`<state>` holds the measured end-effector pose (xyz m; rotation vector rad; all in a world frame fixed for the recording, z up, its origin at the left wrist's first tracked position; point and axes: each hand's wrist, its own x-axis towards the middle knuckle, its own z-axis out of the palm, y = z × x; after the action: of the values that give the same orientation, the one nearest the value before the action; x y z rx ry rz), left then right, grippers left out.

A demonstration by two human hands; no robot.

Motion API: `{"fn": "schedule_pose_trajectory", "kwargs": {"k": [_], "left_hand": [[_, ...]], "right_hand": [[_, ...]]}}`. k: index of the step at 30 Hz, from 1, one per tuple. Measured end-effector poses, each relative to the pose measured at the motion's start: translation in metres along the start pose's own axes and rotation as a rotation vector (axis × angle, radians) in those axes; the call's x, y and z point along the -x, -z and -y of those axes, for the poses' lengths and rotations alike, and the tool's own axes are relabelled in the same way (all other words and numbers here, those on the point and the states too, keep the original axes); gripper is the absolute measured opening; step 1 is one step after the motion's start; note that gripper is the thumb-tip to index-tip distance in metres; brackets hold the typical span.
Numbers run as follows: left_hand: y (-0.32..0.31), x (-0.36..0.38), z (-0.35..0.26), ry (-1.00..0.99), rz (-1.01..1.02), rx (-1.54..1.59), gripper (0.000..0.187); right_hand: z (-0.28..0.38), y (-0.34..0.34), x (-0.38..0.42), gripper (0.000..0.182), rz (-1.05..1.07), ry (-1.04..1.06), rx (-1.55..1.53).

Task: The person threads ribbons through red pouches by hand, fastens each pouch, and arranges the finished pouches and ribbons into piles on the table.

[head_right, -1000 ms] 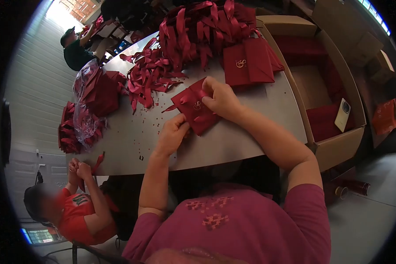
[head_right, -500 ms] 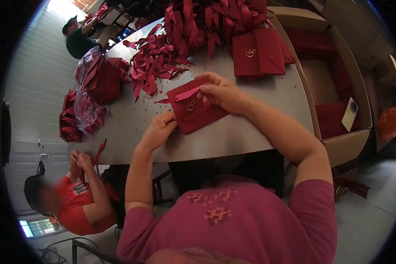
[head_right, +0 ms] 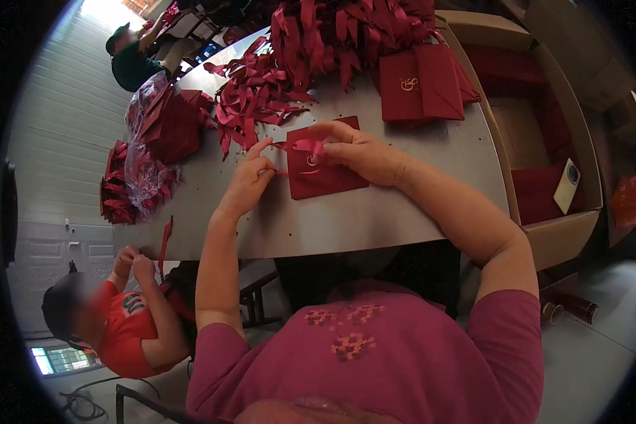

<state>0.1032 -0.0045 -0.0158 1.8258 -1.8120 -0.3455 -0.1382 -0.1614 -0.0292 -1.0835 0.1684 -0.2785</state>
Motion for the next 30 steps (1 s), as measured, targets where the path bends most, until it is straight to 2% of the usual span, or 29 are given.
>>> {"fn": "schedule_pose_trajectory", "kwargs": {"k": [3,5,12,21,23,26,30], "left_hand": [[0.001,-0.01,0.004,0.03,0.057,0.059,0.003],[0.002,-0.017,0.01,-0.055,0.128,0.031,0.003],[0.0,-0.02,0.007,-0.141,0.053,-0.003,0.005],[0.01,-0.009,0.012,-0.249,0.009,-0.036,0.007],[0.017,-0.003,0.011,-0.189,0.046,-0.039,0.005],[0.025,0.007,0.019,-0.195,0.025,-0.063,0.005],[0.041,0.029,0.043,-0.084,0.025,-0.029,0.007]], "right_hand": [[-0.002,0.002,-0.001,0.045,0.006,0.005,-0.056],[-0.003,0.004,-0.002,0.043,0.027,0.024,-0.178],[-0.003,0.005,-0.001,0.039,-0.082,-0.005,-0.307],[-0.009,0.004,-0.002,0.032,-0.146,-0.018,-0.129],[-0.003,0.0,0.0,0.031,-0.112,-0.043,0.06],[-0.002,-0.001,0.0,0.031,-0.066,-0.036,0.182],[-0.003,0.0,0.0,0.03,-0.118,-0.032,0.172]]}}
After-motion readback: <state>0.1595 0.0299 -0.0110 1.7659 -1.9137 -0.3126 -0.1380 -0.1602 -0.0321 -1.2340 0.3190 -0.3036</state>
